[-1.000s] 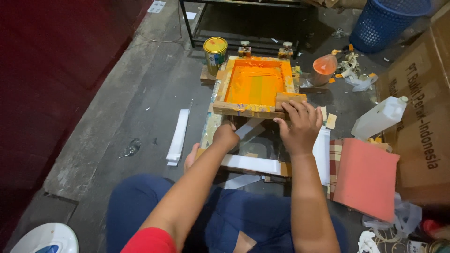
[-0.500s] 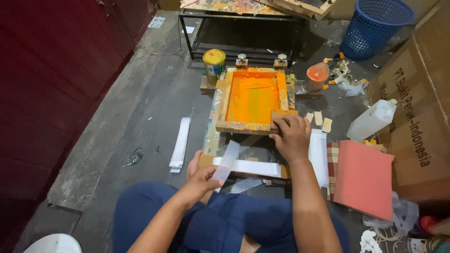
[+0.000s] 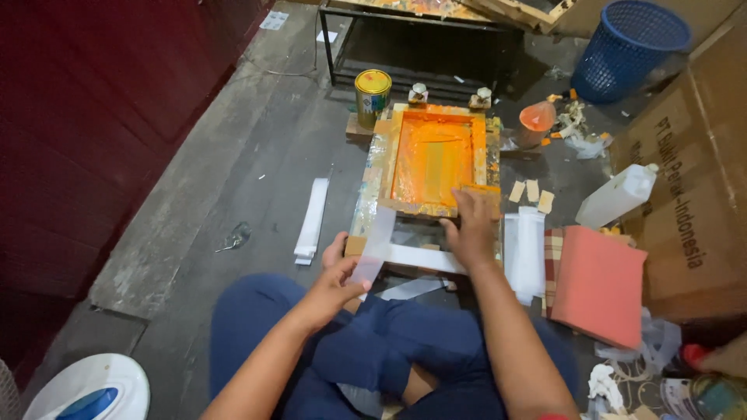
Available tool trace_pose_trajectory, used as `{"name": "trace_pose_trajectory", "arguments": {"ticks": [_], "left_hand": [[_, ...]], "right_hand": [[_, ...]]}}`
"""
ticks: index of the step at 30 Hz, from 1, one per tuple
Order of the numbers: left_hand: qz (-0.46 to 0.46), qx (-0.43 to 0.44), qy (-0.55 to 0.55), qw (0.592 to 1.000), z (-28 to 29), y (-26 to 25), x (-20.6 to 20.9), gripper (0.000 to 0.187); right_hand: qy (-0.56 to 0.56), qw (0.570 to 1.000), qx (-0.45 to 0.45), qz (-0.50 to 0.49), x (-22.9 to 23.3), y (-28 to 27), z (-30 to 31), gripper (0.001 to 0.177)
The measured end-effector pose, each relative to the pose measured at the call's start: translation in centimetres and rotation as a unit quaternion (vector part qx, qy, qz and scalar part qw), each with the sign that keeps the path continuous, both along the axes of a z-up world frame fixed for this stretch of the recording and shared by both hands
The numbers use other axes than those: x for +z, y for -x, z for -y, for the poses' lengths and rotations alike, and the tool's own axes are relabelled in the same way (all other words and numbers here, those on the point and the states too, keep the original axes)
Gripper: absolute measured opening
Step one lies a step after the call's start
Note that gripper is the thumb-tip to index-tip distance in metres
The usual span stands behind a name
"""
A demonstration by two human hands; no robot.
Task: The person sits on the floor and performs screen printing. They place a white strip of material under a wooden frame, use a squeegee to spread orange ink across the screen, and then peel the strip away to reveal the printed design.
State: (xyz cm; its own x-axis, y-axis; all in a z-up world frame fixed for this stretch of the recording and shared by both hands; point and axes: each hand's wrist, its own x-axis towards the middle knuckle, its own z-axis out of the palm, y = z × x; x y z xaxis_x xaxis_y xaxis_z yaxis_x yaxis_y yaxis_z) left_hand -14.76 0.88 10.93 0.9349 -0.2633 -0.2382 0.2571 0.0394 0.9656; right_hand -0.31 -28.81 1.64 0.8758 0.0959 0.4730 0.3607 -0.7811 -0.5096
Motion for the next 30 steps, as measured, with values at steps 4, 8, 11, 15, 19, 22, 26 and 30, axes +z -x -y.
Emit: {"name": "trace_pose_trajectory", "arguments": {"ticks": [4,8,11,15,19,22,26,30], "left_hand": [[0.024,0.031,0.009,0.999,-1.5,0.0,0.2,0.047],[0.024,0.03,-0.029,0.999,-2.9,0.4,0.0,0.044],[0.027,0.02,-0.102,0.994,-4.1,0.6,-0.3,0.043],[0.041,-0.02,-0.209,0.977,-6.3,0.1,-1.1,0.048],[0.067,-0.026,-0.28,0.957,-9.4,-5.4,-12.8,0.047],[0.069,-0.031,-0.279,0.957,-11.7,-7.1,-11.8,0.035],[0.024,0.0,-0.306,0.952,-14.7,-10.7,-16.0,0.033],[-0.046,0.039,-0.339,0.939,-16.3,-15.0,-24.9,0.037]], "right_hand": [[-0.17,0.98,0.025,-0.096,0.3,3.0,-4.9,0.044],[-0.425,0.822,0.103,-0.364,1.1,5.9,-10.0,0.039],[-0.469,0.782,0.093,-0.399,1.2,6.5,-13.2,0.04],[-0.464,0.793,0.051,-0.392,1.8,5.0,-16.5,0.027],[-0.442,0.801,0.057,-0.401,1.0,2.6,-19.7,0.024],[-0.457,0.788,0.056,-0.409,1.0,1.1,-22.5,0.017],[-0.47,0.776,0.036,-0.419,-0.7,-1.2,-26.0,0.017],[-0.472,0.766,0.007,-0.437,-3.0,-2.3,-29.1,0.017]]}}
